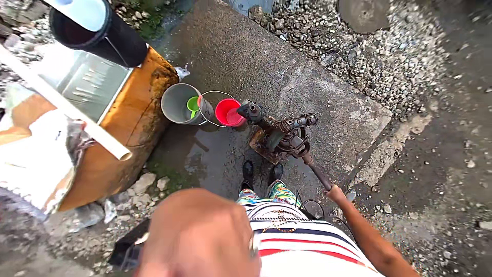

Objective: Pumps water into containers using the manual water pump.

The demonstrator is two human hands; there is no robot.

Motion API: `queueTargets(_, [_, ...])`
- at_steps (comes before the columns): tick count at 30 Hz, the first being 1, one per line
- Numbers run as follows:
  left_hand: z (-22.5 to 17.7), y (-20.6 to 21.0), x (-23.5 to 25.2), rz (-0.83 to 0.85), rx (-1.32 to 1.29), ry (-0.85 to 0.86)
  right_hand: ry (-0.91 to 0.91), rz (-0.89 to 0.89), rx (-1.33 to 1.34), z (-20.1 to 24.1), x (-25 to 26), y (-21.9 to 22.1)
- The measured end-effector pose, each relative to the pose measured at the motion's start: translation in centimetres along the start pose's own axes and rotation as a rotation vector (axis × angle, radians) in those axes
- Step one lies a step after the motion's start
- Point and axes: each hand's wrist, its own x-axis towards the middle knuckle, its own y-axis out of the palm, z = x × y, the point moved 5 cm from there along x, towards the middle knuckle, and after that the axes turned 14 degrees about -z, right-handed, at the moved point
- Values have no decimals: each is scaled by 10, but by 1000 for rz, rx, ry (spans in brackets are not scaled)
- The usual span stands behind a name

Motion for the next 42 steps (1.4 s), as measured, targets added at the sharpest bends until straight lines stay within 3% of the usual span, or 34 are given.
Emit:
queueTargets(4, [68, -73, -10, 91, 37, -113, -13, -106, -142, -6, -86, -69])
queueTargets(7, [155, -144, -39, -271, 190, -471, -36, -211, -273, 22, -159, -136])
queueTargets(10, [240, -195, -93, -553, 571, -945, -75, -311, -413, 69, -213, -180])
queueTargets(13, [318, -237, -179, -366, 942, -1294, -48, -295, -461, 88, -218, -187])
queueTargets(15, [336, -241, -226, -261, 1000, -1449, -10, -243, -406, 74, -195, -175])
queueTargets(18, [332, -227, -275, -501, 765, -1624, 56, -163, -304, 33, -139, -137])
queueTargets(22, [320, -218, -312, -732, 700, -1726, 7, -196, -299, 5, -77, -114])
queueTargets(27, [306, -211, -293, -854, 737, -1680, -179, -217, -331, -5, -1, -116])
queueTargets(30, [302, -205, -254, -830, 780, -1562, -227, -203, -291, -5, 32, -92])
queueTargets(33, [300, -198, -227, -762, 809, -1437, -148, -169, -219, 2, 61, -63])
queueTargets(38, [305, -199, -233, -709, 802, -1400, -13, 1, -5, 14, 66, -10])
queueTargets(42, [314, -210, -272, -732, 770, -1505, -2, -12, 24, 3, -4, 5])
